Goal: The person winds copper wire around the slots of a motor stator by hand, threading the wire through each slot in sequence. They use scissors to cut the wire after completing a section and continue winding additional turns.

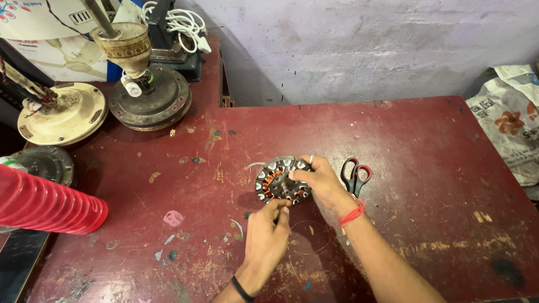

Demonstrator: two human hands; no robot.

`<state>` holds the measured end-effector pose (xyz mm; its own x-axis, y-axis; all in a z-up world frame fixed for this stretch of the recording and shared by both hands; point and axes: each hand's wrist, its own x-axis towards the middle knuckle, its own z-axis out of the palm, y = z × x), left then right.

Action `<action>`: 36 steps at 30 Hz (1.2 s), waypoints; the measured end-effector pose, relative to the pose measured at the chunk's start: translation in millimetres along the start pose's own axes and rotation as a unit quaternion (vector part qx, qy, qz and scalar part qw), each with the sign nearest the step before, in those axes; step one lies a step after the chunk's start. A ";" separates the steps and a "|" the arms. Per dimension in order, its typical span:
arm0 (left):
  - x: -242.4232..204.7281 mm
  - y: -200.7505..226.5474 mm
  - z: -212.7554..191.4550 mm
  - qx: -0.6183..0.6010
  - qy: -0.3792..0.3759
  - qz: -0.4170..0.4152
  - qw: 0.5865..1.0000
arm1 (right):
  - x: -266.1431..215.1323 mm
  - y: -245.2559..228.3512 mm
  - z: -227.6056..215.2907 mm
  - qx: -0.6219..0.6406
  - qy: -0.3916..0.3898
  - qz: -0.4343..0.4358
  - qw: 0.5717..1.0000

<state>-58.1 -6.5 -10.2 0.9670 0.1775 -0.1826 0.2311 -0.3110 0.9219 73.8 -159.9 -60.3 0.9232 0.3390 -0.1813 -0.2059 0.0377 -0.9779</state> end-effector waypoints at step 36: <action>95.3 -12.3 -21.8 -0.129 -0.032 0.140 0.981 | 5.4 15.5 -3.2 0.058 0.009 -0.047 0.997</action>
<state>28.9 34.6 -31.5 0.9953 0.0580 0.0777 -0.0723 -0.0902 0.9933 76.6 -160.5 -76.8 0.9456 0.3119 -0.0921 -0.1531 0.1773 -0.9722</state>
